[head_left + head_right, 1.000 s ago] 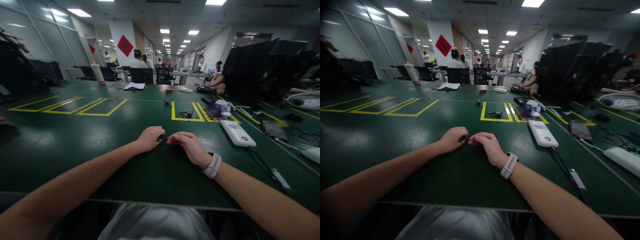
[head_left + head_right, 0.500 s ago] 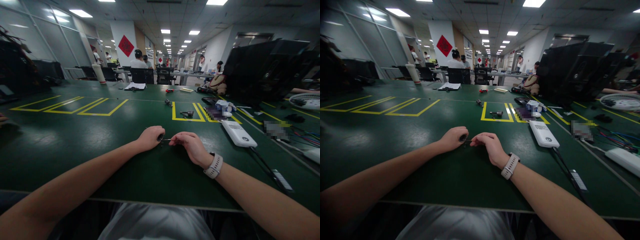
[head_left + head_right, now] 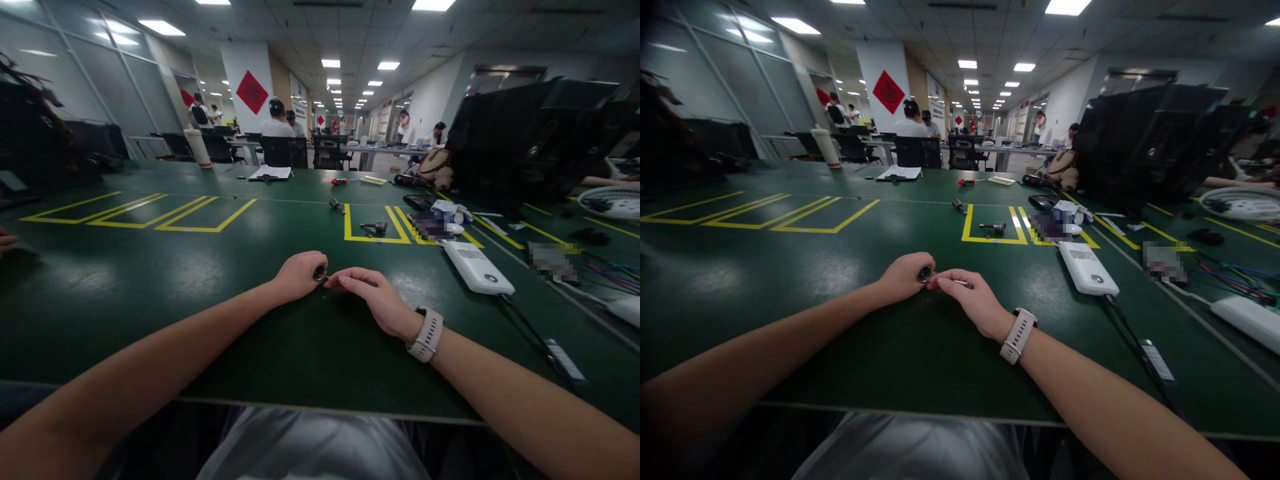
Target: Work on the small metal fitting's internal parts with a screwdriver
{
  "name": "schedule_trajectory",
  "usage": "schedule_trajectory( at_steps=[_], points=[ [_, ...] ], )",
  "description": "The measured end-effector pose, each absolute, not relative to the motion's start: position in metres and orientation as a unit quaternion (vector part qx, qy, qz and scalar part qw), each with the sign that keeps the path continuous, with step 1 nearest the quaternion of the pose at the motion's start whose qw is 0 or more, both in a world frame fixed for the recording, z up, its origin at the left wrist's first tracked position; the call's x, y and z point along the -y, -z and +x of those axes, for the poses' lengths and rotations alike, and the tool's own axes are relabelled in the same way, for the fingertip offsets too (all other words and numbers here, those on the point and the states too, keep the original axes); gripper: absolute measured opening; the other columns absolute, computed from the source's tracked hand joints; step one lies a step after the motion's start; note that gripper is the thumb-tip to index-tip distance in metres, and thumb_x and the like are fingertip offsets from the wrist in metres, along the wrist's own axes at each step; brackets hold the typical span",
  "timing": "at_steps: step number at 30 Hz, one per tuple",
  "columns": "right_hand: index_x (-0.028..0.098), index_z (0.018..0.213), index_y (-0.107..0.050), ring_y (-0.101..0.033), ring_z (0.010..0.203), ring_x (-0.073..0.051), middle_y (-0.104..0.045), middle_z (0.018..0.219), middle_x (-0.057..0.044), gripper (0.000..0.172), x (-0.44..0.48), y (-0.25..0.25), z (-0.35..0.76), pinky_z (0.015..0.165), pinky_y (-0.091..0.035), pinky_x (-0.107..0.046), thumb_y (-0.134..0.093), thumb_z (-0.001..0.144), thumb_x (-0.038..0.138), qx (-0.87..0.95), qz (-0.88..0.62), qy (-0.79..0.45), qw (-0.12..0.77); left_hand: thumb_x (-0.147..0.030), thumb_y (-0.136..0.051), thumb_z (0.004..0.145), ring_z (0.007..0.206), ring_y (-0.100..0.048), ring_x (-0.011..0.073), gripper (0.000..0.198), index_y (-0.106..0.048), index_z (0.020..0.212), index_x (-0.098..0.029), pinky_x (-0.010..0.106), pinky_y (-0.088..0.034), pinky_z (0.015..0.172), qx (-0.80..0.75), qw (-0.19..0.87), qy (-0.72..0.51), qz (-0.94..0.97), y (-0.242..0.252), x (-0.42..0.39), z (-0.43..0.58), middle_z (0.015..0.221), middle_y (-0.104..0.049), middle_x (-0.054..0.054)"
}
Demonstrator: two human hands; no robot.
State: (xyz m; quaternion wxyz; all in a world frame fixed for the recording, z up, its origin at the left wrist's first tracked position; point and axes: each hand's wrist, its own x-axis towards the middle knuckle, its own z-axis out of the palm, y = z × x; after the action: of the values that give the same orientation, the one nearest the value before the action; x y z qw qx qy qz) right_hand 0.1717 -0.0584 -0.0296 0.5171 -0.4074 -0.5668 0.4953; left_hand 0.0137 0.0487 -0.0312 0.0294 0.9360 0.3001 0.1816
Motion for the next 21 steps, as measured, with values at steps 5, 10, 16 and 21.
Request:
schedule_trajectory(
  at_steps=[5,10,16,21],
  points=[
    [0.019,0.084,-0.069,-0.06,0.088,-0.018,-0.067,0.085,-0.003,0.019,0.06,0.028,0.173,0.086,-0.043,-0.035,-0.053,0.084,0.028,0.569,-0.404,-0.466,0.544,-0.014,-0.053,0.073,0.067,-0.053,0.0154,0.002,-0.053,0.075,-0.016,0.025,-0.038,0.058,-0.299,0.024,-0.173,0.938,0.032,-0.048,0.014,0.074,-0.057,0.002],
    [0.02,0.078,-0.069,-0.06,0.085,-0.019,-0.067,0.082,-0.003,0.019,0.062,0.024,0.173,0.083,-0.043,-0.036,-0.053,0.083,0.029,0.606,-0.464,-0.376,0.525,-0.013,-0.052,0.074,0.068,-0.053,0.0158,0.003,-0.054,0.075,-0.016,0.026,-0.039,0.06,-0.286,0.009,-0.163,0.944,0.03,-0.046,0.015,0.075,-0.057,0.003],
    [0.017,0.077,-0.069,-0.06,0.08,-0.018,-0.068,0.08,-0.004,0.017,0.056,0.027,0.175,0.08,-0.044,-0.035,-0.056,0.078,0.028,0.519,-0.44,-0.495,0.54,-0.012,-0.049,0.076,0.066,-0.05,0.0151,0.008,-0.052,0.07,-0.016,0.026,-0.037,0.059,-0.248,-0.006,-0.159,0.955,0.029,-0.045,0.014,0.072,-0.054,0.002],
    [0.015,0.078,-0.07,-0.061,0.077,-0.017,-0.07,0.082,-0.006,0.018,0.05,0.03,0.182,0.078,-0.043,-0.034,-0.058,0.075,0.029,0.46,-0.41,-0.564,0.549,-0.009,-0.049,0.073,0.065,-0.049,0.0145,0.009,-0.052,0.07,-0.017,0.025,-0.037,0.059,-0.234,0.005,-0.174,0.957,0.032,-0.049,0.013,0.07,-0.052,0.001]
  ],
)
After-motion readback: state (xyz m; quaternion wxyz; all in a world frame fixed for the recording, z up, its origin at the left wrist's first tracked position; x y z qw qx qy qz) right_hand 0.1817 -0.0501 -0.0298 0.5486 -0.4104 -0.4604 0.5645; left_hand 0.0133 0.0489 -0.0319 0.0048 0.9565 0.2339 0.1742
